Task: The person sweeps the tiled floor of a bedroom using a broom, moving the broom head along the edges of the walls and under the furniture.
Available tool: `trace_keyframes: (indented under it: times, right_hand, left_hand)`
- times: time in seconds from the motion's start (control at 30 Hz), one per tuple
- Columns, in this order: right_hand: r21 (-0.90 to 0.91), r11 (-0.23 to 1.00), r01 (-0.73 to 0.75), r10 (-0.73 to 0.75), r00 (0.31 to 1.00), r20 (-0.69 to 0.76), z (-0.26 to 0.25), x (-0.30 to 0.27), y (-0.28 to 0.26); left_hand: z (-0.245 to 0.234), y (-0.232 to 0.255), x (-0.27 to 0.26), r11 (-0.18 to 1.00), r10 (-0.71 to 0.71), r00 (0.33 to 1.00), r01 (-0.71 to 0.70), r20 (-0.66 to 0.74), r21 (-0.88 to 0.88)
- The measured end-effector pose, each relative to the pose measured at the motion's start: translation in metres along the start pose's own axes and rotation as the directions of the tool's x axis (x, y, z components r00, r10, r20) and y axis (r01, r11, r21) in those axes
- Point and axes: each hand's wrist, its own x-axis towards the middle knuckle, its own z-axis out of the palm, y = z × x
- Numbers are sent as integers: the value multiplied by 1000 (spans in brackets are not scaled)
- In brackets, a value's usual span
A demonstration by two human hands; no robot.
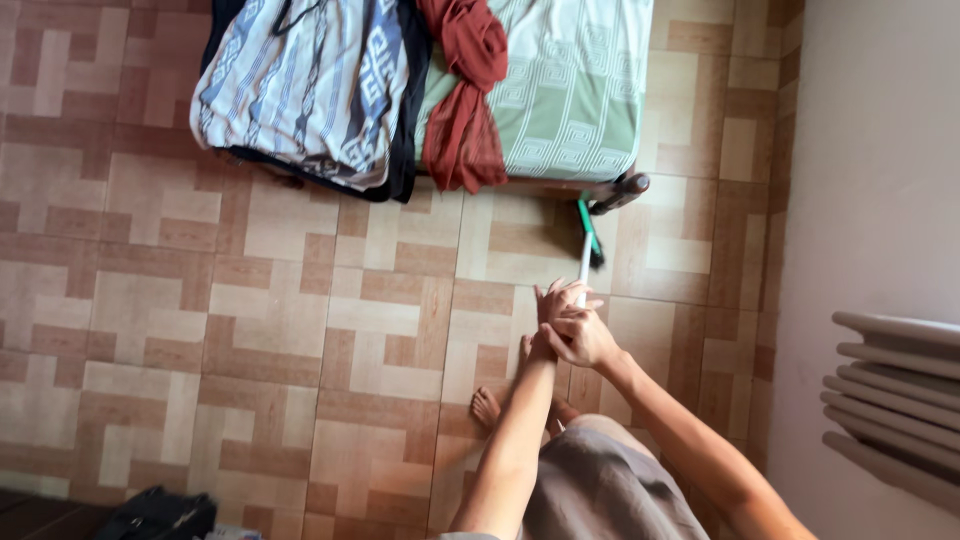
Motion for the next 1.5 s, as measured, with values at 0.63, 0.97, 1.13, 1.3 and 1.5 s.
trace_keyframes:
  times: [0.63, 0.97, 1.13, 1.3, 1.5]
  right_hand:
    - [350, 936, 35, -123, 965, 232, 71, 38, -9]
    - [607, 785, -124, -15, 976, 219, 118, 74, -3]
    - [416, 888, -198, 106, 967, 234, 100, 66, 5]
    - [334, 902, -273, 236, 960, 148, 50, 56, -43]
    - [236, 968, -81, 54, 992, 117, 77, 90, -92]
  left_hand:
    - [-60, -91, -31, 982, 137, 962, -99, -237, 164]
    - [-99, -144, -45, 815, -398, 901, 434, -173, 385]
    - [-107, -118, -19, 778, -606, 792, 573, 67, 257]
    - [-114, -57, 1, 859, -511, 858, 512, -40, 16]
    - [-106, -94, -18, 852, -384, 915, 402, 121, -335]
